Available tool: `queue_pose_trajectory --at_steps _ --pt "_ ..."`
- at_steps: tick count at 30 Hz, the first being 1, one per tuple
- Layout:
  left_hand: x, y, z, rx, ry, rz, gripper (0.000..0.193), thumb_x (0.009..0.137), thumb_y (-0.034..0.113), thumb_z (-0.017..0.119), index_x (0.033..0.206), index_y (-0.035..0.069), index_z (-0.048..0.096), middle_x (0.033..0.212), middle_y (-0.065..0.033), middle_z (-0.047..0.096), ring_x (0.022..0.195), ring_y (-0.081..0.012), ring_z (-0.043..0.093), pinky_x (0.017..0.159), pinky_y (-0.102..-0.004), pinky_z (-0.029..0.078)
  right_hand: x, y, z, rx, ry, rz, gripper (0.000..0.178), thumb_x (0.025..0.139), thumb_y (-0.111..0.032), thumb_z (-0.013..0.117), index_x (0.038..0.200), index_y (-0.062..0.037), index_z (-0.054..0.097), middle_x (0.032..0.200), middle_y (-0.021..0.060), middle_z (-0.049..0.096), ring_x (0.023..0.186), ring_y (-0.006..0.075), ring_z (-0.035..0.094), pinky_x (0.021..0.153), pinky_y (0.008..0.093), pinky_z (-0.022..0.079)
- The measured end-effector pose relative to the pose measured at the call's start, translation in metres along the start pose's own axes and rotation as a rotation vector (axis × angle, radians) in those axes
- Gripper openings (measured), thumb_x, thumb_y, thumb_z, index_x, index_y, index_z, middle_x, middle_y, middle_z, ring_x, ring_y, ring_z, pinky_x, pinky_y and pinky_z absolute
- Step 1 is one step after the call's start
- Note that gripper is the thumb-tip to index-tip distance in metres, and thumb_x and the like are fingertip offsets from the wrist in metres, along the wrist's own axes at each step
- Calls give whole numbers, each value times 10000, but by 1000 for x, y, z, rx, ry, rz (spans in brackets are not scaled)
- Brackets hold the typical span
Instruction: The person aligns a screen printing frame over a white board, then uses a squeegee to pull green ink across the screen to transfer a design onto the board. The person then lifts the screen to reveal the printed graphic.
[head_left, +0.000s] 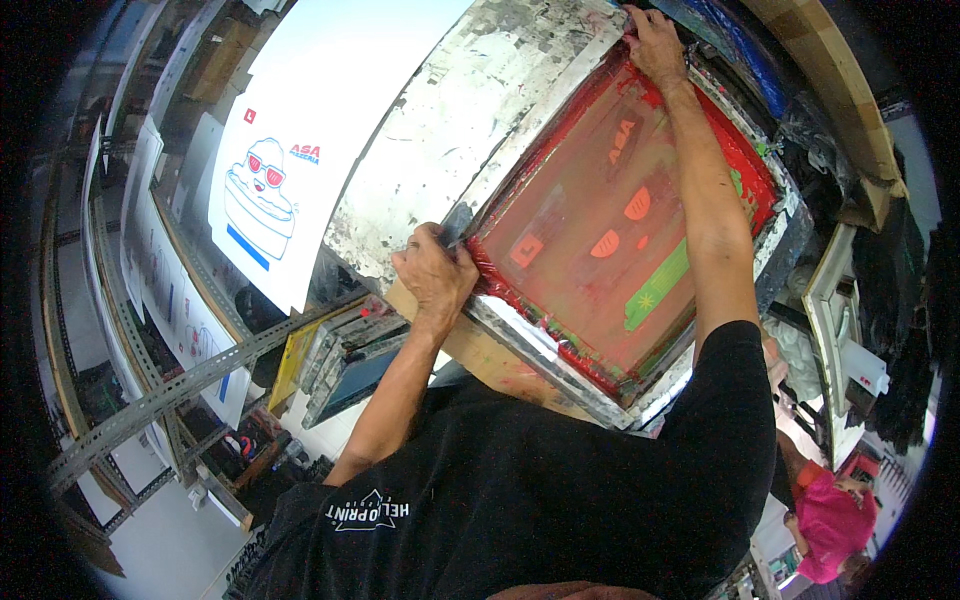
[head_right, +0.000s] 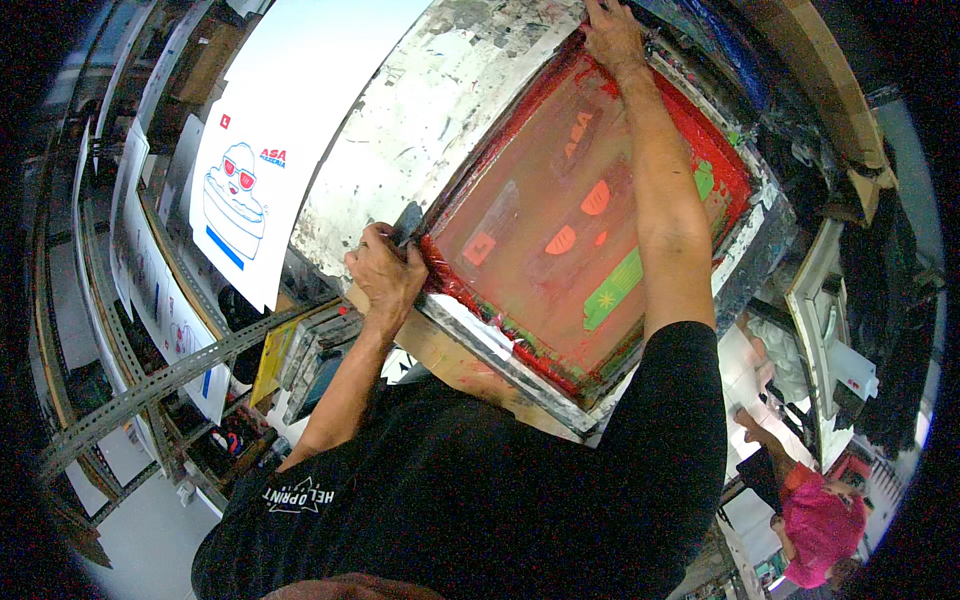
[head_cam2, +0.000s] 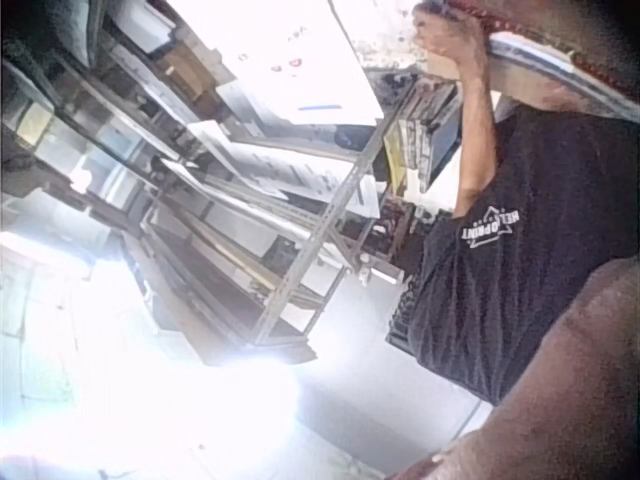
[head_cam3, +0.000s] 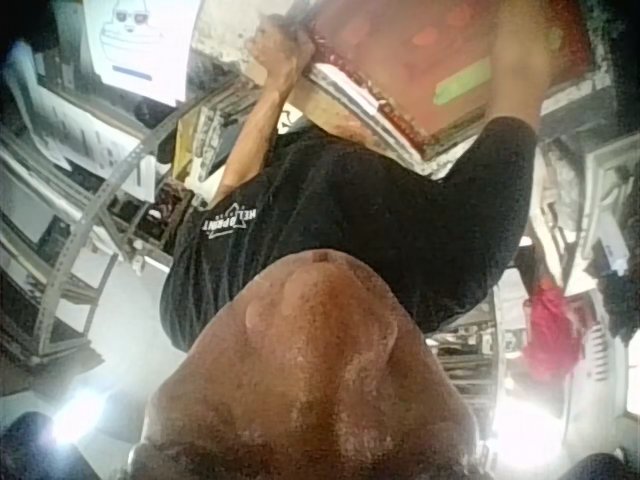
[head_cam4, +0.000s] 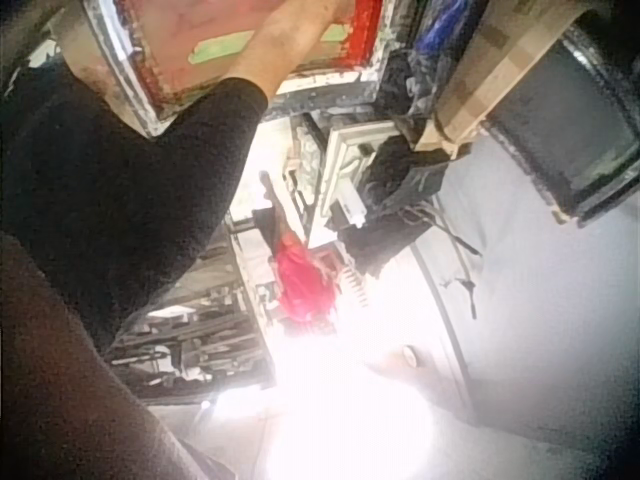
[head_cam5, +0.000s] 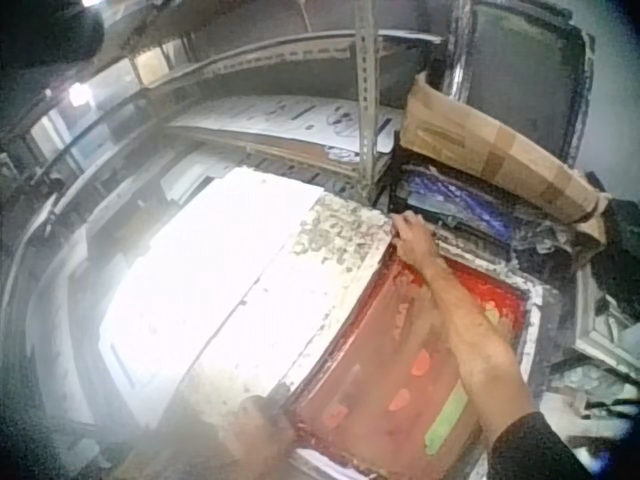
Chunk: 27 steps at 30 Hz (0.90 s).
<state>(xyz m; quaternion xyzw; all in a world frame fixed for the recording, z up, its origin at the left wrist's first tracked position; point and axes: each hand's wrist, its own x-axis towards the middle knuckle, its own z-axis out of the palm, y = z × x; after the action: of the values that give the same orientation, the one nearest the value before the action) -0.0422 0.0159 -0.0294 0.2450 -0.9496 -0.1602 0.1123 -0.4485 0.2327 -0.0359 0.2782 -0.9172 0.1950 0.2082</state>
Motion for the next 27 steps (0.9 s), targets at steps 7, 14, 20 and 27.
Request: queue_pose_trajectory --at_steps 7,14,20,27 --pt "3 2 -5 22 -14 -7 390 685 117 705 1020 21 532 735 -120 616 741 -296 596 760 -405 329 1 13 7 60 17 -115 506 736 -59 663 1221 -63 520 1075 182 524 992 402 515 834 487 438" --pt "3 -2 -6 9 -39 11 396 680 142 711 1017 39 529 753 -138 615 732 -306 595 754 -404 334 1 35 25 -133 -83 -138 603 789 -133 672 1350 -150 452 1257 160 545 1165 296 482 950 448 388" --pt "4 -8 -6 4 -54 21 394 675 145 712 1011 48 530 745 -139 610 729 -319 593 731 -410 342 2 16 16 -249 2 -321 584 761 -79 645 1317 -97 468 1226 92 565 1152 276 492 905 425 395" --pt "8 -9 -8 -24 -89 10 376 672 128 705 996 44 534 747 -151 612 712 -332 593 710 -417 360 13 10 6 -369 -119 -422 588 710 -122 672 1278 -165 524 1228 25 573 1205 241 455 917 467 367"
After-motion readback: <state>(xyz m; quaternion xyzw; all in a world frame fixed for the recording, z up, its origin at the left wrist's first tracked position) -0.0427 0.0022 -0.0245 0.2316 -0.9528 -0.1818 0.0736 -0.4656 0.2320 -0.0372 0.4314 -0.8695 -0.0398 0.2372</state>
